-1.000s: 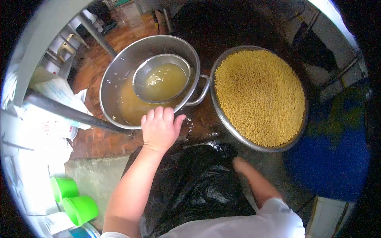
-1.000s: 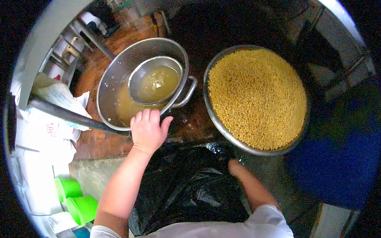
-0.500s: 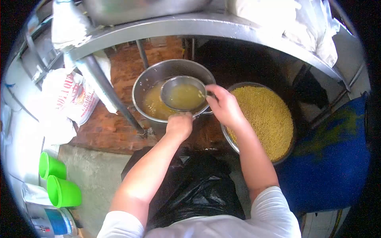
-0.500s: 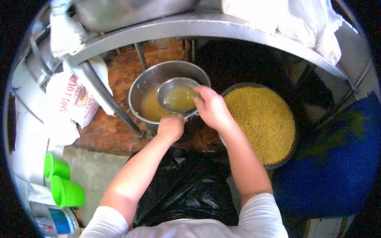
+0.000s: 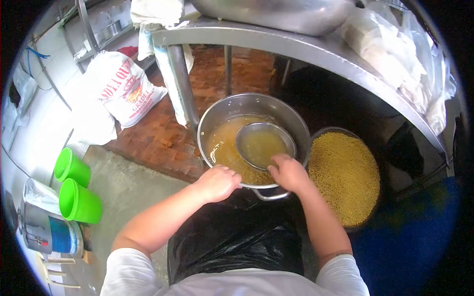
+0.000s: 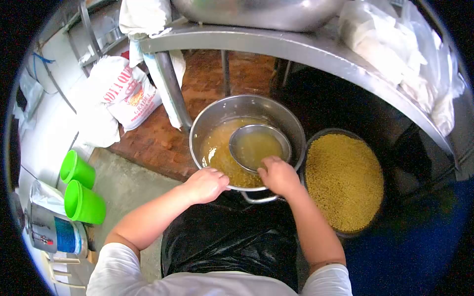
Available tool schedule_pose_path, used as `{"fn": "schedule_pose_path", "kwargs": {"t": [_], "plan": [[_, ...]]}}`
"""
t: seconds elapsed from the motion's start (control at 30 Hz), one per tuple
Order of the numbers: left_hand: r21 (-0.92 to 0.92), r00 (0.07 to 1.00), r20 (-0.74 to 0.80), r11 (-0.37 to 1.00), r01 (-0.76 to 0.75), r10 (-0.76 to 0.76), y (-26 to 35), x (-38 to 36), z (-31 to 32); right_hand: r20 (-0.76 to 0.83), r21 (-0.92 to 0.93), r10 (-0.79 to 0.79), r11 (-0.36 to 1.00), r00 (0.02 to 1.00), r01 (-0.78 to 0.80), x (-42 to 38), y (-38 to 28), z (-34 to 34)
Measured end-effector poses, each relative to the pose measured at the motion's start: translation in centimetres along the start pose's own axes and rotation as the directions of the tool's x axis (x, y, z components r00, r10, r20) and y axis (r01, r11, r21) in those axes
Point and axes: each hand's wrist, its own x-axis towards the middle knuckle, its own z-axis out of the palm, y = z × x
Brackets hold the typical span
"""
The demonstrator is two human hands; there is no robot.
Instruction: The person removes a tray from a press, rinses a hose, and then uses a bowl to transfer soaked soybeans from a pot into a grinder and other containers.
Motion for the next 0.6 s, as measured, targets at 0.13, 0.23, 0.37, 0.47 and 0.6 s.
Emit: {"fn": "schedule_pose_path", "kwargs": {"t": [0.13,0.23,0.37,0.47,0.6], "plan": [[-0.087,0.992,0.117,0.996,-0.032,0.042,-0.5,-2.1,-2.3,0.089,-0.023,0.072,0.997,0.993,-0.070,-2.0,-3.3,1.5],[-0.424,0.999,0.041,0.905,0.043,-0.028,-1.2,-1.0,-3.0,0.013,-0.008,0.096,0.995,0.995,-0.096,-1.6,-2.6,1.9],[-0.015,0.994,0.076,0.996,0.082,-0.081,-6.0,5.0,-5.4,0.124,-0.031,0.142,0.990,0.982,-0.140,-1.1,-2.4,1.5],[0.284,0.885,0.270,0.910,0.303,-0.379,-11.0,6.6,-3.7,0.009,0.040,0.113,0.993,0.994,-0.114,-1.2,-1.6,2.2],[0.432,0.689,0.507,0.844,0.318,-0.519,-8.8,7.7,-2.5,0.078,0.017,0.172,0.985,0.982,-0.174,-0.6,-2.9,1.0]]}}
